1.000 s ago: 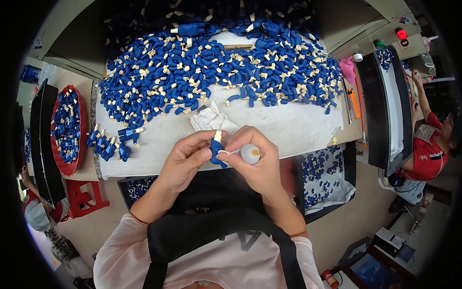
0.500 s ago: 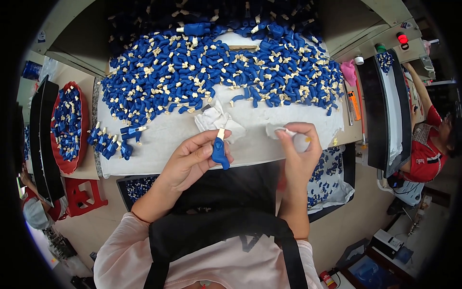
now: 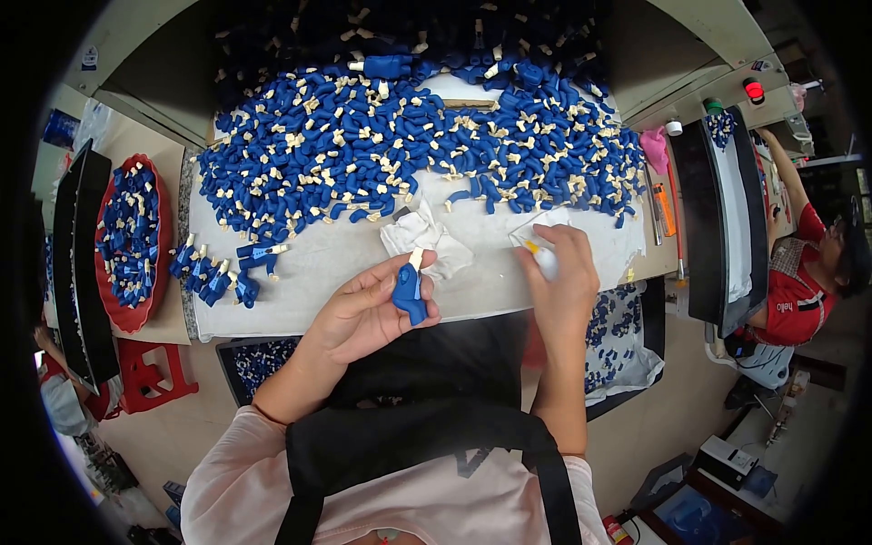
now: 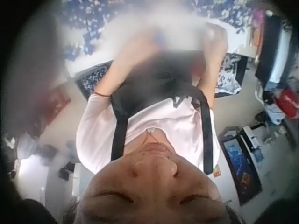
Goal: The person assembles miniature figurines by applying glue from a squeeze bottle onto small figurine components and attaching the pieces together by hand.
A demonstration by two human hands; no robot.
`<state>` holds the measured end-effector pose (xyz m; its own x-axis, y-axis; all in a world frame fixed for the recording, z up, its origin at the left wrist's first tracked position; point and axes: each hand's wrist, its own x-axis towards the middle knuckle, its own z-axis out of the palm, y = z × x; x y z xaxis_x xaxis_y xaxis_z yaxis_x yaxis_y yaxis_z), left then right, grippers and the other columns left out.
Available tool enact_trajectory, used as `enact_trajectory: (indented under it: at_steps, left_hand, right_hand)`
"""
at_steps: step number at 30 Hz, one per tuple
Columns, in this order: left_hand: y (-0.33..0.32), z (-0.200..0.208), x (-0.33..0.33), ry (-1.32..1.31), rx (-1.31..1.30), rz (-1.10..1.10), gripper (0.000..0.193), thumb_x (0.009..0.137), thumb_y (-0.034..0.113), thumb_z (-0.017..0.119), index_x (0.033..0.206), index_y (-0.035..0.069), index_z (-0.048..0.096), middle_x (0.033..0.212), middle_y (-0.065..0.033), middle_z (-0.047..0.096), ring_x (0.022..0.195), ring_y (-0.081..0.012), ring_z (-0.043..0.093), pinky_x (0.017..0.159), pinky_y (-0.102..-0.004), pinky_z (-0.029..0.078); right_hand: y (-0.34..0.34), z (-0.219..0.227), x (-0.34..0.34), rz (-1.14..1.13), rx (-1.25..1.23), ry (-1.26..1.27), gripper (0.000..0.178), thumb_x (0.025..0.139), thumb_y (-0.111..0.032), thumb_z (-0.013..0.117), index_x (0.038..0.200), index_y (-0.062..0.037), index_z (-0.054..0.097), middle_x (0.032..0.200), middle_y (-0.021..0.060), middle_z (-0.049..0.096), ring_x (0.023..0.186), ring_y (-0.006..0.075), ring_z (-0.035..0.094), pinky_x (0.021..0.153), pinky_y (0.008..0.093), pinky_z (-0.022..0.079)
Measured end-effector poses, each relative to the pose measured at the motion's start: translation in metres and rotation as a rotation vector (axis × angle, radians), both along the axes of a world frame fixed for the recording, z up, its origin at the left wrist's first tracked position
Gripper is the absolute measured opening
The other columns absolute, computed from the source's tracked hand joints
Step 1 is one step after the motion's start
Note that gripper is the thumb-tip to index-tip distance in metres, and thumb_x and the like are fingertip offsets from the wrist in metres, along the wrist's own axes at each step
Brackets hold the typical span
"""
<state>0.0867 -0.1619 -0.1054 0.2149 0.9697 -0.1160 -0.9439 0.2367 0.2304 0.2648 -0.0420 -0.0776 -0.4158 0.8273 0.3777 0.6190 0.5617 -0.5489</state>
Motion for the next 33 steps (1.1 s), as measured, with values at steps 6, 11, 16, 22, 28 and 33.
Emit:
enact_trajectory:
  at_steps: [6,11,16,22,28,33]
  left_hand:
    - [-0.002,-0.001,0.002,-0.005,0.002,0.005,0.048,0.083,0.017,0.048,0.123,-0.003,0.030,0.097,-0.0135,0.050,0.092,-0.0262,0.052,0.085,-0.0374,0.039]
    - [-0.001,0.007,0.007,0.171,0.010,0.050,0.044,0.083,0.018,0.048,0.120,-0.002,0.035,0.095,-0.0129,0.052,0.091,-0.0249,0.053,0.083,-0.0352,0.040]
    - [-0.002,0.011,0.011,0.298,0.015,0.055,0.042,0.083,0.018,0.049,0.118,-0.002,0.038,0.100,-0.0134,0.052,0.090,-0.0233,0.054,0.083,-0.0326,0.041]
    - [-0.002,0.017,0.013,0.313,-0.012,0.042,0.039,0.083,0.015,0.048,0.117,-0.001,0.039,0.113,-0.0103,0.048,0.101,-0.0181,0.049,0.086,-0.0310,0.039]
    - [-0.001,0.014,0.015,0.333,-0.034,0.025,0.038,0.083,0.014,0.048,0.118,0.000,0.039,0.115,-0.0088,0.046,0.102,-0.0150,0.047,0.086,-0.0293,0.039]
    - [-0.001,0.013,0.016,0.325,-0.035,0.022,0.039,0.083,0.015,0.048,0.118,0.000,0.039,0.113,-0.0093,0.047,0.101,-0.0157,0.048,0.085,-0.0299,0.040]
  right_hand:
    - [-0.004,-0.009,0.002,-0.032,0.063,-0.101,0.015,0.065,0.001,0.061,0.078,-0.0021,0.056,0.086,0.0104,0.057,0.073,0.0226,0.057,0.063,0.0278,0.044]
    - [-0.038,0.015,-0.003,-0.011,-0.374,0.380,0.014,0.066,0.002,0.062,0.078,-0.0014,0.057,0.077,0.0067,0.059,0.068,0.0105,0.053,0.061,0.0211,0.041]
    - [-0.045,0.028,-0.017,0.253,-0.745,0.526,0.013,0.067,0.004,0.062,0.078,-0.0008,0.059,0.077,0.0050,0.058,0.068,0.0086,0.053,0.061,0.0187,0.040]
    - [-0.038,0.023,-0.023,0.395,-0.699,0.488,0.012,0.066,0.004,0.060,0.077,-0.0005,0.058,0.079,0.0075,0.056,0.071,0.0139,0.055,0.063,0.0226,0.042]
    - [-0.040,0.022,-0.025,0.403,-0.587,0.447,0.015,0.062,0.005,0.060,0.075,-0.0014,0.058,0.079,0.0078,0.056,0.072,0.0141,0.055,0.064,0.0228,0.042]
    - [-0.041,0.020,-0.028,0.348,-0.559,0.496,0.014,0.062,0.005,0.061,0.073,-0.0011,0.056,0.077,0.0080,0.055,0.071,0.0141,0.054,0.063,0.0225,0.041]
